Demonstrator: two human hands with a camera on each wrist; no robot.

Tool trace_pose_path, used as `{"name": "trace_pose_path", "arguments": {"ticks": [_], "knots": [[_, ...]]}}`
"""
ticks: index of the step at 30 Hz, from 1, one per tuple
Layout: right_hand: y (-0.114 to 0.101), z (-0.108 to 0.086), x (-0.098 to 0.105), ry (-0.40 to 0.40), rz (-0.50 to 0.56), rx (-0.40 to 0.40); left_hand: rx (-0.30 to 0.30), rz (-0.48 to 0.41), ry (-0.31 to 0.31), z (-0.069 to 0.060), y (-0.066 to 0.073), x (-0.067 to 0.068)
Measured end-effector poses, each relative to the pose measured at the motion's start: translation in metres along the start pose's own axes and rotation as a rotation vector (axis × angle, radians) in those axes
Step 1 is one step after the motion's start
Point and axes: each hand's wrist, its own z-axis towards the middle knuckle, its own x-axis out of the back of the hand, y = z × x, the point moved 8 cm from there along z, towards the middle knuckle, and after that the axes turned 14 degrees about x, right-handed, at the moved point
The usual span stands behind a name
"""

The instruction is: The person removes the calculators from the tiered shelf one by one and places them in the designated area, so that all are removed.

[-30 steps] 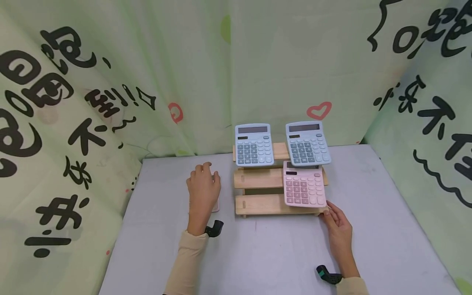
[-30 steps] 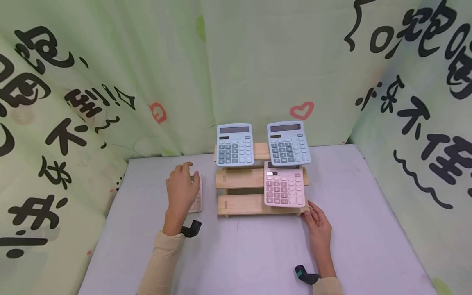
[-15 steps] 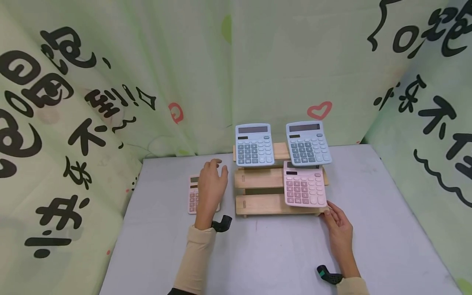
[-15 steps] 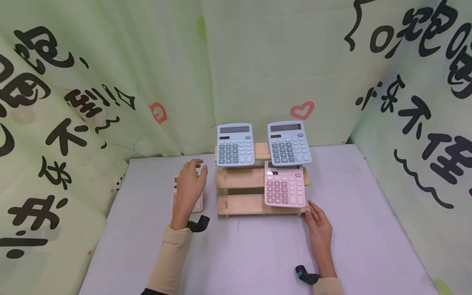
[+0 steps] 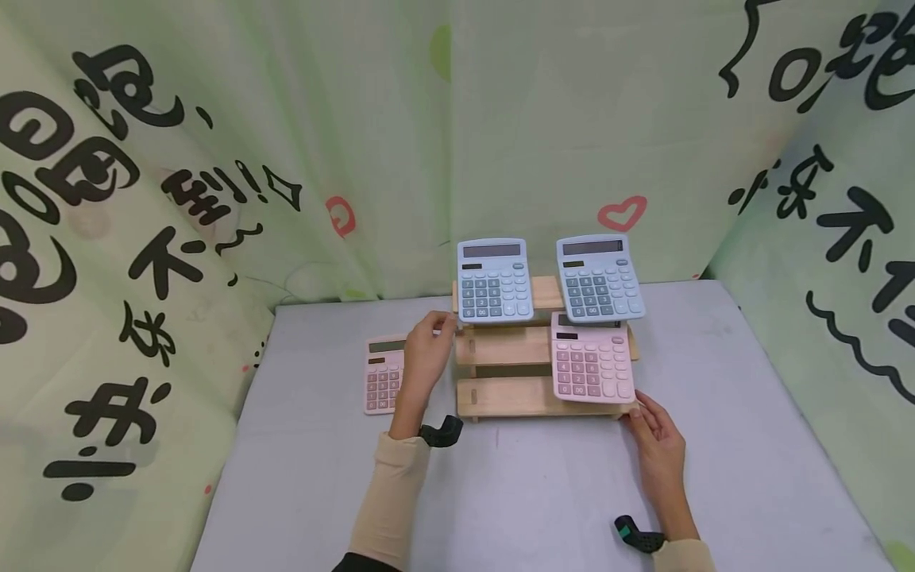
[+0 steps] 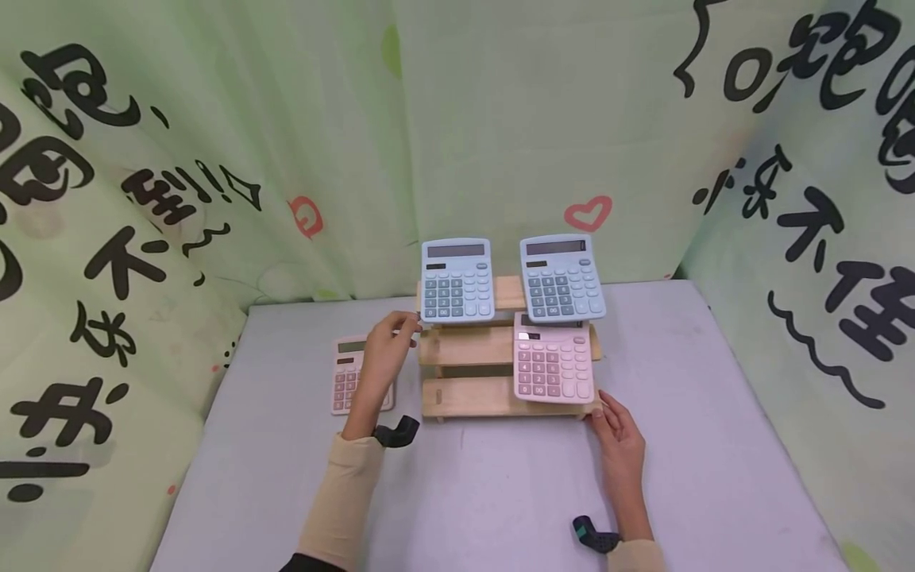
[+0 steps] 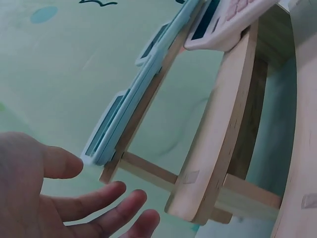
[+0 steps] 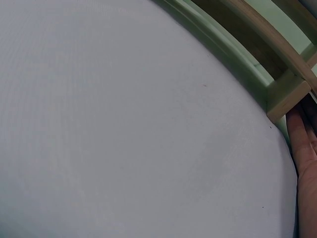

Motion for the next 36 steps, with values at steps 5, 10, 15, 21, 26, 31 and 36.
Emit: {"name": "trace_pose_path", "arguments": {"ticks": [5,10,15,21,26,31,36], "knots": [[0.0,0.0,0.0,0.001,0.007,0.003,0.036,-0.122,-0.111,0.004,-0.004,-0.011],[0.001,0.0,-0.001,0.003,0.022,-0.005,0.065,-0.236,-0.181,0.007,-0.007,-0.018],[0.002,0.0,-0.002,0.003,0.028,-0.009,0.092,-0.296,-0.193,0.01,-0.009,-0.021],[0.001,-0.001,-0.001,0.005,0.016,-0.008,0.086,-0.335,-0.209,0.011,-0.007,-0.024],[0.0,-0.001,0.001,0.003,0.011,0.007,0.073,-0.337,-0.2,0.01,-0.006,-0.024],[-0.002,-0.001,0.0,-0.005,0.005,0.017,0.052,-0.33,-0.168,0.008,-0.004,-0.02],[-0.002,-0.001,0.0,-0.013,-0.009,0.02,0.055,-0.334,-0.162,0.008,-0.004,-0.017]]}}
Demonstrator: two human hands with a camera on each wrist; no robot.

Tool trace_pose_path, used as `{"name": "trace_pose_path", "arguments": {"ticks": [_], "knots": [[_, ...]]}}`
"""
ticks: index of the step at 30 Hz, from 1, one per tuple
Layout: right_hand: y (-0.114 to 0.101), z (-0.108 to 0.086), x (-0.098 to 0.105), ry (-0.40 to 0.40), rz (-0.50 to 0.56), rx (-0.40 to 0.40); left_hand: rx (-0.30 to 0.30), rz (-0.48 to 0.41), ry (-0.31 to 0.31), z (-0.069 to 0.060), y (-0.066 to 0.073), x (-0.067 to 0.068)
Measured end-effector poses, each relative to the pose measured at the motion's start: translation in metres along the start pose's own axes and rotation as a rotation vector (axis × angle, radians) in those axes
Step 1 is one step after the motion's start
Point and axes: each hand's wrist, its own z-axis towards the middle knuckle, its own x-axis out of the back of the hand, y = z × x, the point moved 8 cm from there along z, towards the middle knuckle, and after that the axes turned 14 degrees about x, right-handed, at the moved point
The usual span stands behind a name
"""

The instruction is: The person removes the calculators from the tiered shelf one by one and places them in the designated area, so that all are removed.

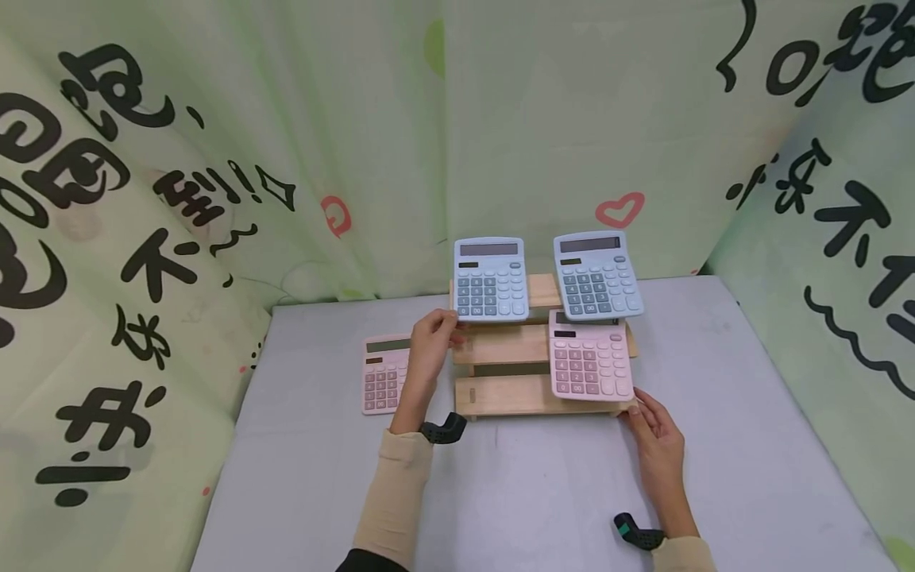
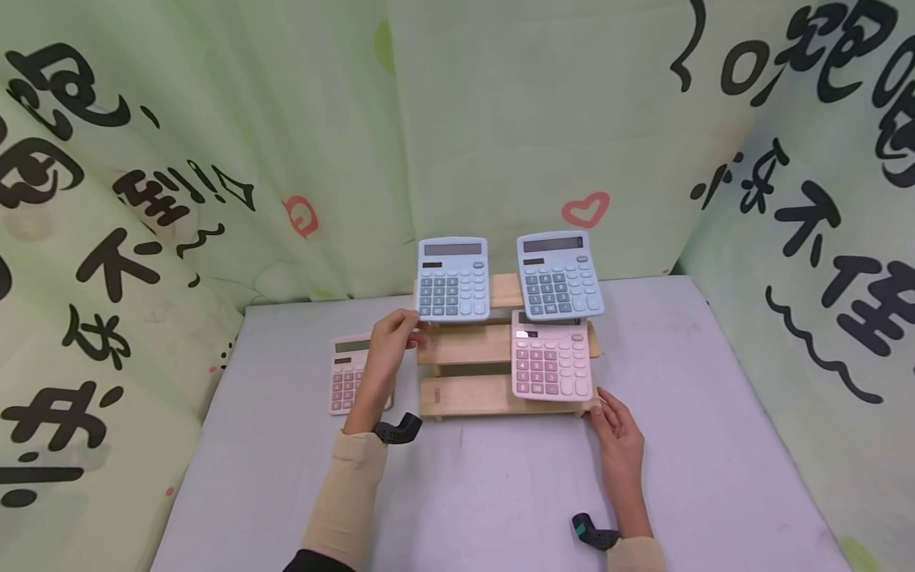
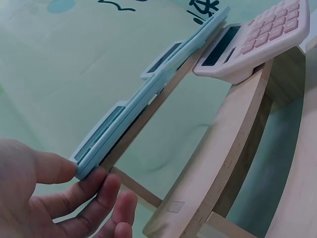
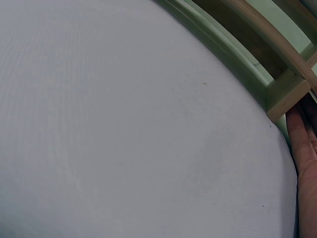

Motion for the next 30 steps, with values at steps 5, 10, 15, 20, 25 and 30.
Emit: {"name": "trace_pose_path", "arguments": {"ticks": [5,10,15,20,25,30], "knots": [[0.0024,0.0001,0.0004,0.002,-0.017,-0.004,0.014,-0.018,-0.01,-0.0005,-0.0021,0.0027],[0.0027,0.0006,0.0001,0.007,-0.032,-0.01,0.02,-0.044,-0.03,-0.0029,-0.0048,0.0037],[0.0008,0.0009,-0.0002,0.02,-0.006,-0.005,0.037,-0.041,-0.029,-0.0046,-0.0081,0.0042],[0.001,0.0005,-0.0007,0.023,0.022,-0.014,0.047,-0.033,-0.025,-0.0042,-0.0097,0.0042],[0.0003,0.0002,-0.0002,0.011,-0.017,-0.006,0.058,-0.032,-0.011,-0.0038,-0.0099,0.0043],[-0.0017,0.0003,-0.0006,-0.001,-0.033,0.011,0.067,-0.08,-0.015,-0.0007,-0.0092,0.0034]]}}
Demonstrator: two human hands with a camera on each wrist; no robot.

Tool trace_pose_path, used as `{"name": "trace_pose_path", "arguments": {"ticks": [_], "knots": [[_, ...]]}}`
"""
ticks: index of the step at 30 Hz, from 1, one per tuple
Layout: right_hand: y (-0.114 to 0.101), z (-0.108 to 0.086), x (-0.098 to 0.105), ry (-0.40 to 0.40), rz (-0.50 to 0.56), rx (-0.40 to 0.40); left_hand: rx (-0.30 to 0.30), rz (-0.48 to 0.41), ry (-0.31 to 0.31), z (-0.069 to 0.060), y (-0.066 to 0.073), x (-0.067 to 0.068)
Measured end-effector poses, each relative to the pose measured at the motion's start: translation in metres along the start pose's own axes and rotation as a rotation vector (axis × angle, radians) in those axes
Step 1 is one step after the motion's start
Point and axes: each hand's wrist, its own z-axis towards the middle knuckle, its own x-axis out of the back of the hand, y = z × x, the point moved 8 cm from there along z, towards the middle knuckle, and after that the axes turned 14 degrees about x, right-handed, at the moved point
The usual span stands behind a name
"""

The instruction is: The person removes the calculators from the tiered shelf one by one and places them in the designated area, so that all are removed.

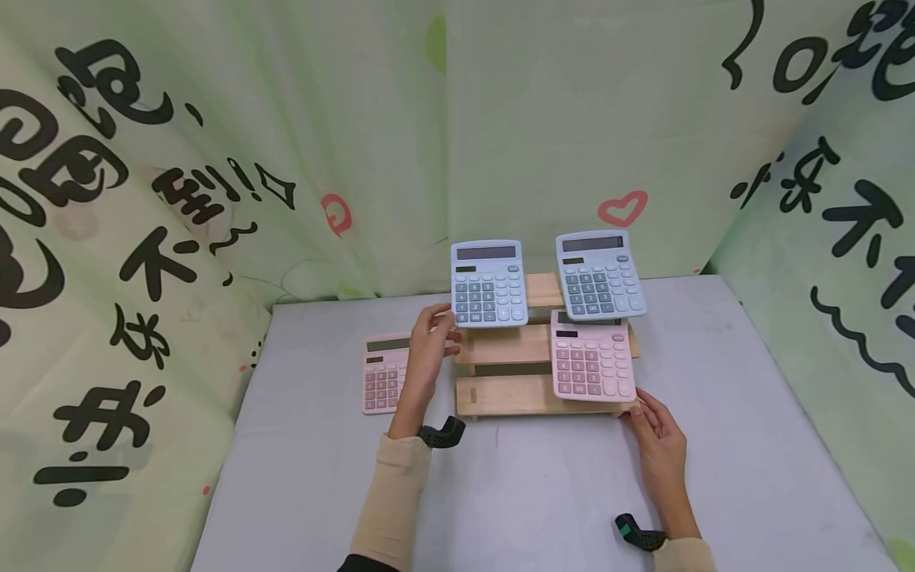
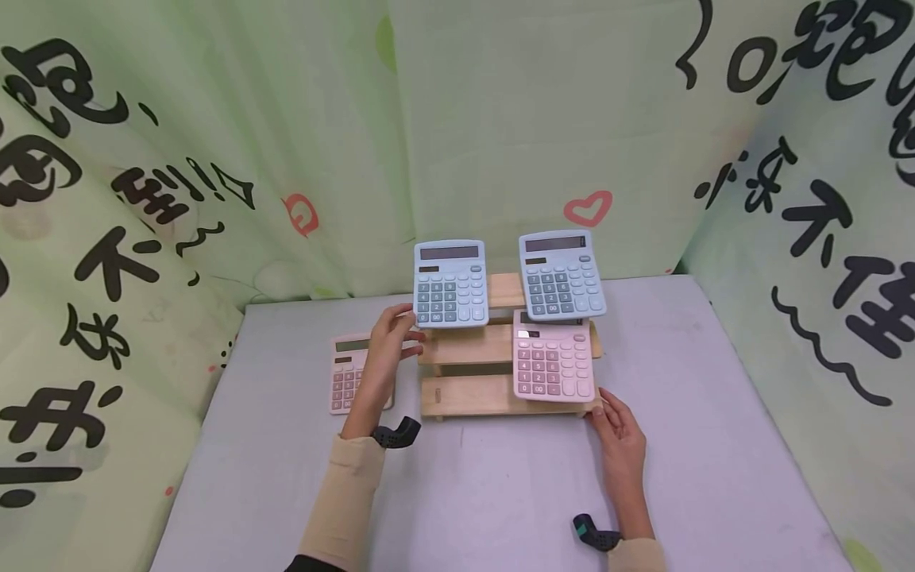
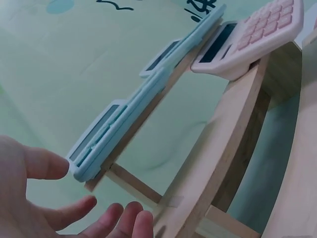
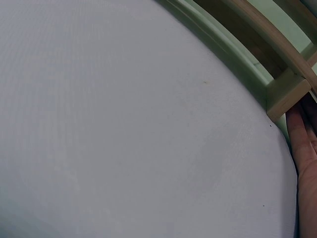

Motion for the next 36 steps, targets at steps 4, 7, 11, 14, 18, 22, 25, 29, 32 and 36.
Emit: {"name": "trace_pose_path", "arguments": {"ticks": [4,7,11,14,18,22,25,29,32,36], "knots": [[-0.001,0.001,0.0,0.004,0.022,-0.003,0.003,-0.038,-0.02,0.002,0.003,-0.002],[0.0,0.001,0.0,0.01,0.041,-0.017,0.005,-0.06,-0.028,0.003,0.007,-0.003],[0.0,0.001,0.0,0.01,0.04,-0.015,0.008,-0.084,-0.032,0.005,0.01,-0.005],[-0.001,0.001,0.0,0.011,0.041,-0.014,0.011,-0.1,-0.034,0.007,0.012,-0.007],[0.002,0.001,0.0,0.017,0.037,-0.033,0.018,-0.117,-0.03,0.009,0.014,-0.009],[0.003,0.001,0.001,0.02,0.024,-0.04,0.024,-0.133,-0.038,0.009,0.015,-0.011],[0.003,0.001,0.001,0.019,0.025,-0.04,0.028,-0.128,-0.043,0.008,0.015,-0.012],[0.003,0.001,0.001,0.016,0.021,-0.041,0.023,-0.105,-0.035,0.006,0.014,-0.012],[0.003,0.001,0.001,0.013,0.017,-0.035,0.004,-0.094,-0.03,0.005,0.014,-0.012],[0.002,0.001,0.0,0.01,0.013,-0.023,-0.013,-0.096,-0.031,0.005,0.014,-0.013]]}}
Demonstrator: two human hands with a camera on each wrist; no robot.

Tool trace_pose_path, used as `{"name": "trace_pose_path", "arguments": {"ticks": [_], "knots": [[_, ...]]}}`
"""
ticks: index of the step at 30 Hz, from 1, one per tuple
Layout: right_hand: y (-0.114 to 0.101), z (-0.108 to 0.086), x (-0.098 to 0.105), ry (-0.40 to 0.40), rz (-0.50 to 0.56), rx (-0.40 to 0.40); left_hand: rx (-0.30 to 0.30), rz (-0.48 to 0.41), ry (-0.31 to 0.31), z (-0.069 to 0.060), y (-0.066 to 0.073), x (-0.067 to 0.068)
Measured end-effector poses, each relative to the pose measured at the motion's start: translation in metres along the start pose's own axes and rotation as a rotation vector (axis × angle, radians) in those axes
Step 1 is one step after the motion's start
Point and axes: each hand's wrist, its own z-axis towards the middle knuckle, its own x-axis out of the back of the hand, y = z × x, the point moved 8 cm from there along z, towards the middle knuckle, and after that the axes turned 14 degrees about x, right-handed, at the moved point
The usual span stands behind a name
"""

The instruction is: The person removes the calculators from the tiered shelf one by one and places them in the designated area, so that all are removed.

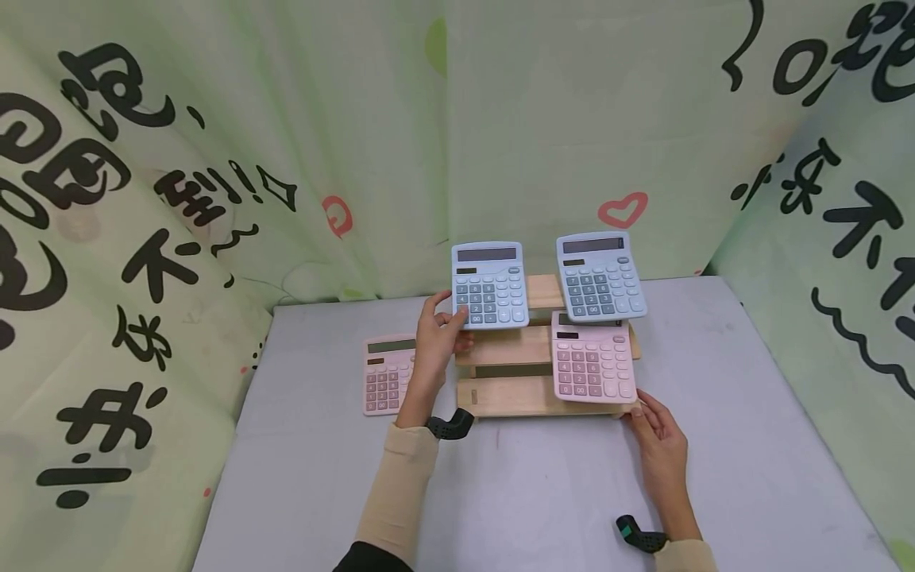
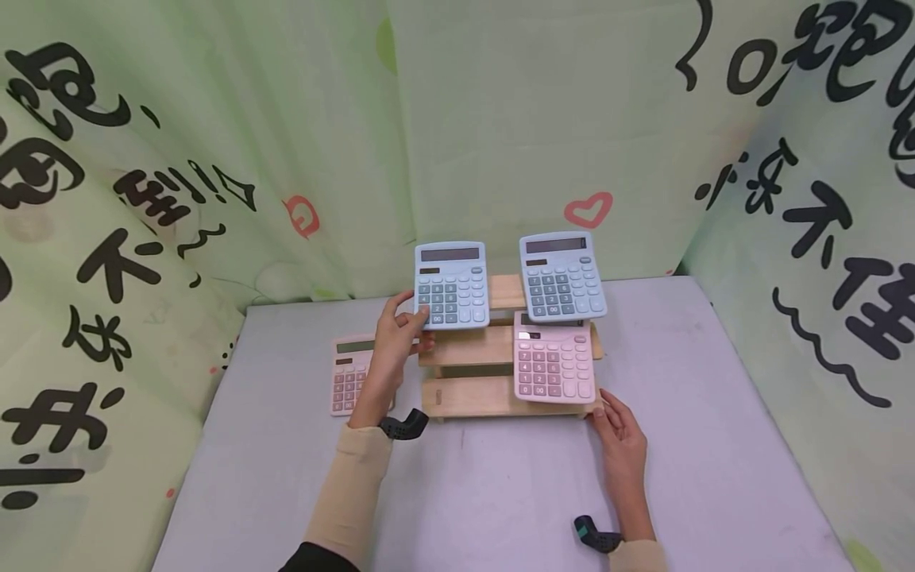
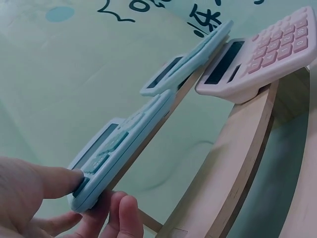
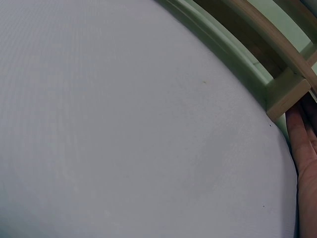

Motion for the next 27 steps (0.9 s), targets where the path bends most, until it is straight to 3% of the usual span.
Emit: {"name": "trace_pose_path", "arguments": {"ticks": [17,27], "knots": [[-0.001,-0.001,-0.001,-0.006,0.003,0.002,0.019,-0.12,0.007,-0.002,-0.001,0.007],[-0.002,-0.001,0.0,-0.012,-0.016,0.019,0.048,-0.139,-0.035,-0.005,-0.006,0.011]]}}
